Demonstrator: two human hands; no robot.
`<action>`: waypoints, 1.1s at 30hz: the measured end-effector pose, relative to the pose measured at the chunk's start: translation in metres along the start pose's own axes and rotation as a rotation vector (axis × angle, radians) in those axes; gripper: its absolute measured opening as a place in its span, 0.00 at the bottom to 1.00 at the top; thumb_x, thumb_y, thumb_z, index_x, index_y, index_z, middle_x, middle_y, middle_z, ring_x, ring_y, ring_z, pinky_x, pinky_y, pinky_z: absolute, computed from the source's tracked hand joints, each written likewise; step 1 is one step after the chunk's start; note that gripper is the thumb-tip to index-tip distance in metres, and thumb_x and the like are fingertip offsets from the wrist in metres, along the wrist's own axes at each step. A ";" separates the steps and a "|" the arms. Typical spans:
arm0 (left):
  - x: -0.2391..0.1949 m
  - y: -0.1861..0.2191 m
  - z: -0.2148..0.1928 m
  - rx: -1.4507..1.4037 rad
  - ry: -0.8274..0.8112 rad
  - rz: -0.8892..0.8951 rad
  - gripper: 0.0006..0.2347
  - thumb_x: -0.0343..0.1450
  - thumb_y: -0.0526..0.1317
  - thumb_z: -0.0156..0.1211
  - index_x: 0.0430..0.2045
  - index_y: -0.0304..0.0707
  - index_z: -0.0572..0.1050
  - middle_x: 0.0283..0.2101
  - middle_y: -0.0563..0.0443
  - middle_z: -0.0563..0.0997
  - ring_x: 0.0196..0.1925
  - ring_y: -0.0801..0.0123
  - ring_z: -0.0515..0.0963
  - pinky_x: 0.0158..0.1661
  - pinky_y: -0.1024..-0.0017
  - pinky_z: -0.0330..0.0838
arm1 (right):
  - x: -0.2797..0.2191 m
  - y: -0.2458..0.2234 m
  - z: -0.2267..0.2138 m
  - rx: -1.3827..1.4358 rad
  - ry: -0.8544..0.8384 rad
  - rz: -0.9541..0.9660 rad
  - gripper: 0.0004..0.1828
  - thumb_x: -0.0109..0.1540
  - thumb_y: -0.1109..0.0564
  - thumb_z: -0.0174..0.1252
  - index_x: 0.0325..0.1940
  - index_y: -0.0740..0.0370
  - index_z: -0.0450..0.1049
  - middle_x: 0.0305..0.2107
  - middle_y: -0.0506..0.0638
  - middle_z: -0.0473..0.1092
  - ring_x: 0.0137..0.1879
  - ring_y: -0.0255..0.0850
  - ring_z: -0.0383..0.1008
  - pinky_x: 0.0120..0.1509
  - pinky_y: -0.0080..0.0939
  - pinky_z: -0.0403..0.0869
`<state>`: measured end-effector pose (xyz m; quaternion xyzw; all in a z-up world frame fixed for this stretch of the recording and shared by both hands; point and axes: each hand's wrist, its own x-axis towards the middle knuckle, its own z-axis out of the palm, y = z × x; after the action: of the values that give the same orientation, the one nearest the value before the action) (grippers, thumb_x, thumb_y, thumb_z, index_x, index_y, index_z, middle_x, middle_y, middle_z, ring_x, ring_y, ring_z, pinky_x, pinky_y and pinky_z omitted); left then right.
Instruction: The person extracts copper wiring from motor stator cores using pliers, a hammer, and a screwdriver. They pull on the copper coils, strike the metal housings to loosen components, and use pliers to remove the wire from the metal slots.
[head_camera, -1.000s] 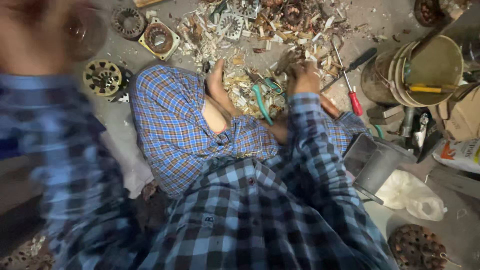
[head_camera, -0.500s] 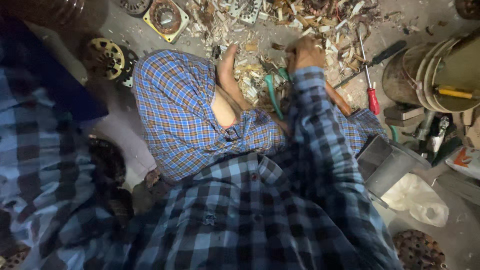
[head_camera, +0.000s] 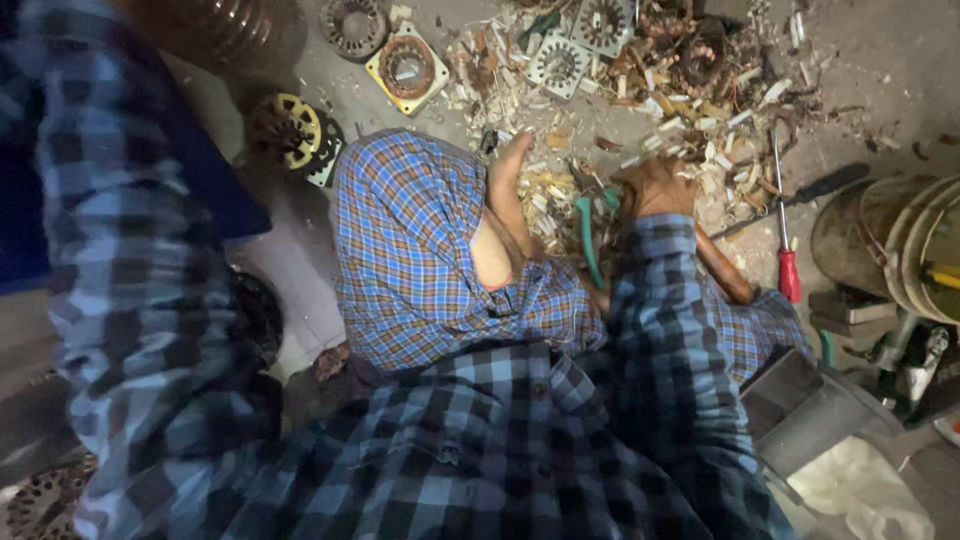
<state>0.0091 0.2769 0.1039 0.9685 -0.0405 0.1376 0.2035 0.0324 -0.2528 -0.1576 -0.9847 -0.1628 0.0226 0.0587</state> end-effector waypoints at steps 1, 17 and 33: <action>-0.002 0.011 0.008 -0.040 0.008 0.035 0.13 0.74 0.48 0.66 0.43 0.38 0.83 0.40 0.40 0.84 0.40 0.48 0.81 0.42 0.51 0.73 | -0.001 0.000 -0.001 0.057 -0.013 0.000 0.12 0.59 0.56 0.63 0.45 0.43 0.83 0.46 0.48 0.77 0.59 0.54 0.71 0.56 0.65 0.70; 0.031 -0.060 0.276 0.229 -0.641 0.193 0.20 0.67 0.56 0.66 0.41 0.40 0.83 0.51 0.35 0.81 0.53 0.42 0.79 0.52 0.49 0.74 | -0.029 0.073 0.035 0.300 0.129 0.164 0.14 0.62 0.58 0.63 0.53 0.55 0.78 0.49 0.63 0.74 0.54 0.58 0.74 0.53 0.56 0.76; 0.029 0.204 0.183 0.044 -0.432 0.357 0.15 0.72 0.53 0.63 0.38 0.43 0.82 0.42 0.46 0.84 0.42 0.51 0.82 0.38 0.52 0.77 | -0.003 0.078 -0.002 0.448 0.228 0.483 0.18 0.52 0.56 0.73 0.46 0.57 0.82 0.44 0.61 0.68 0.50 0.57 0.72 0.53 0.53 0.73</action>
<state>0.0556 0.0160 0.0292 0.9572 -0.2497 -0.0375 0.1416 0.0545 -0.3271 -0.1651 -0.9536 0.0916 -0.0390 0.2841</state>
